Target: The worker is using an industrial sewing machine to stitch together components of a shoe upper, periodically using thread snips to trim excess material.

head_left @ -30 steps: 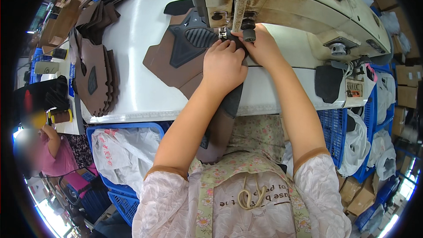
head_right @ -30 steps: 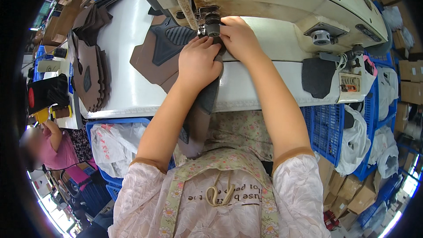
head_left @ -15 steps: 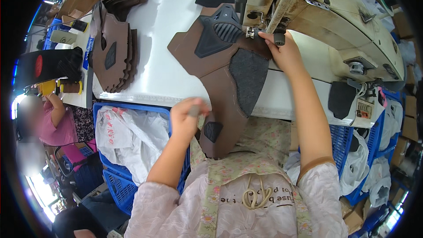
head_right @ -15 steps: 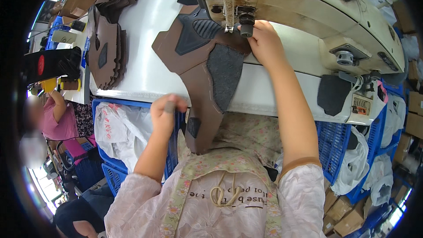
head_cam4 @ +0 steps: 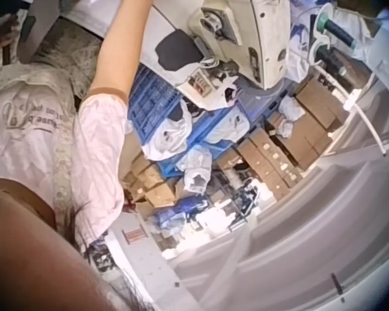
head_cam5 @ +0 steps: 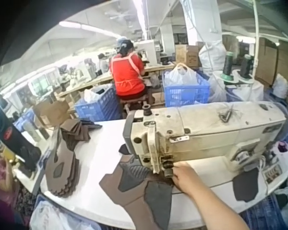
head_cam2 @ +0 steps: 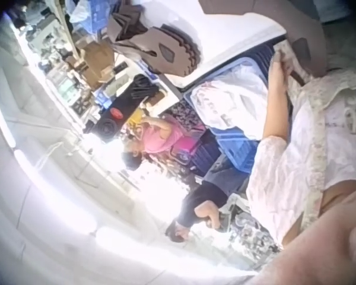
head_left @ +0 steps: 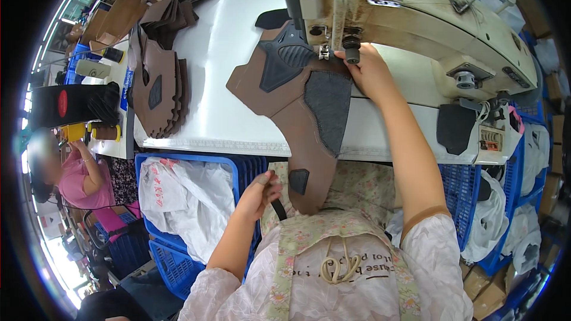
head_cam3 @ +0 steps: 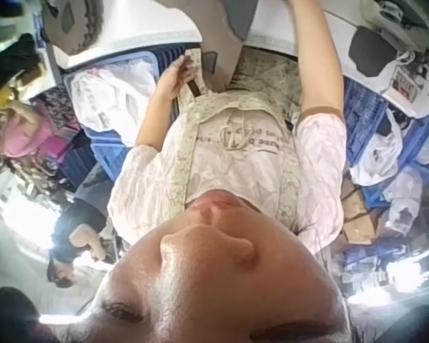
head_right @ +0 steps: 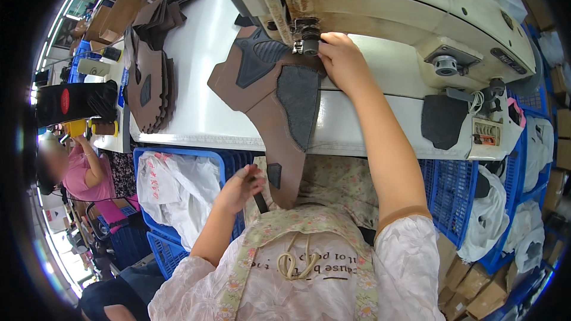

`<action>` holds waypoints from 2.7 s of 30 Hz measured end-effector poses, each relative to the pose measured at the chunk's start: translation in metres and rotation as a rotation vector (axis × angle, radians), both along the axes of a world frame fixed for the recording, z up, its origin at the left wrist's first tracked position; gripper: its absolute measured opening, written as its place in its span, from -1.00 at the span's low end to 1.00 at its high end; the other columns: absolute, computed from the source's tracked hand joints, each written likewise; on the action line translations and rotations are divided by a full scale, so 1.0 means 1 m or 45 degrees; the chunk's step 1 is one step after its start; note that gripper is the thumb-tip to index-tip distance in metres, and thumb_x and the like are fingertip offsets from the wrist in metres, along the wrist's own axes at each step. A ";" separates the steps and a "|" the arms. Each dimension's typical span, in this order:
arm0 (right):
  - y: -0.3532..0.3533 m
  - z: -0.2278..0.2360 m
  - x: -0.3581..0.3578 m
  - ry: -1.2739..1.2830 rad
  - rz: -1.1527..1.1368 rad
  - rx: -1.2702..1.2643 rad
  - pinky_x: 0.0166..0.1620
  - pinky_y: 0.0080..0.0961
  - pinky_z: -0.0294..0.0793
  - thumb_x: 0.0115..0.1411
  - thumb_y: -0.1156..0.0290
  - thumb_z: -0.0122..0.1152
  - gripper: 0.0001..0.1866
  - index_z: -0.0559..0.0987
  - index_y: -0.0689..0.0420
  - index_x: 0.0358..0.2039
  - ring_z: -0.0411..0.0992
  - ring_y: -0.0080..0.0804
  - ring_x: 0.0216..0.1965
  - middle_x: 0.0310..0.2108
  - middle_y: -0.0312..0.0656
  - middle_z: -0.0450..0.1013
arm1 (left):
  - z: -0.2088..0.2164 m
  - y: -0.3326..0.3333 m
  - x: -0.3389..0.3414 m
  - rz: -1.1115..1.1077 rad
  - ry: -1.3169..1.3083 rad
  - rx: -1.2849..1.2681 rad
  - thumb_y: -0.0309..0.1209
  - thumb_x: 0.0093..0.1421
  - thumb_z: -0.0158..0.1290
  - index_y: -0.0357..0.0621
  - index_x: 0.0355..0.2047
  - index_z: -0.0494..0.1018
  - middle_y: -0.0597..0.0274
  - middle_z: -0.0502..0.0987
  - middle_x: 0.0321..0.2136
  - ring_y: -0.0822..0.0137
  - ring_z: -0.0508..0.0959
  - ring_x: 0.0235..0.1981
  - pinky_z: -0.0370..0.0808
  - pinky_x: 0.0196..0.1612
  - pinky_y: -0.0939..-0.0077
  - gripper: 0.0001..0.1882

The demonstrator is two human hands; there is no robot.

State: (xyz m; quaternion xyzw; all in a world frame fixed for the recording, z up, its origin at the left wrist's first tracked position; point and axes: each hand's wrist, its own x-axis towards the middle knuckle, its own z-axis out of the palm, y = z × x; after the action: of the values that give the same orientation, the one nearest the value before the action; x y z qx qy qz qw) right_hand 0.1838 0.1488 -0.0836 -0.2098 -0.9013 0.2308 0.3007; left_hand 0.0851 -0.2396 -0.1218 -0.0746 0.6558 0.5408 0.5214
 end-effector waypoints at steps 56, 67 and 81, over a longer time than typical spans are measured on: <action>-0.028 0.016 0.032 -0.128 0.161 0.328 0.04 -0.21 0.43 -0.05 0.21 0.31 -0.55 0.63 0.06 -0.11 0.37 -0.19 -0.02 -0.17 -0.22 0.45 | 0.080 0.232 -0.056 -1.344 2.659 0.181 -0.46 -0.10 0.12 -0.22 0.01 0.48 0.04 0.46 0.06 0.06 0.38 0.17 0.43 0.11 0.20 -0.44; -0.026 0.026 0.027 -0.479 0.434 0.465 0.07 -0.24 0.40 -0.05 0.32 0.24 -0.55 0.60 0.07 -0.07 0.42 -0.22 0.04 -0.07 -0.16 0.51 | 0.075 0.228 -0.058 -1.324 2.581 0.269 -0.49 -0.12 0.04 -0.13 -0.04 0.55 0.13 0.54 0.02 0.17 0.45 0.14 0.44 0.12 0.24 -0.47; -0.024 -0.002 0.022 -0.185 0.218 0.507 0.17 -0.34 0.38 0.05 0.37 0.18 -0.64 0.63 0.05 -0.09 0.40 -0.35 0.15 0.04 -0.27 0.51 | 0.068 0.232 -0.076 -1.303 2.662 0.438 -0.49 -0.15 0.03 -0.13 -0.07 0.57 0.14 0.57 -0.01 0.17 0.50 0.09 0.45 0.10 0.24 -0.48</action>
State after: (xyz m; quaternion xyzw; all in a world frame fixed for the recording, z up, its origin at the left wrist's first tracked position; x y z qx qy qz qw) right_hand 0.2062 0.1251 -0.0852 -0.0853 -0.9628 0.0572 0.2498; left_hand 0.0092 -0.0080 -0.0538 0.7487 0.6366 0.1481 -0.1103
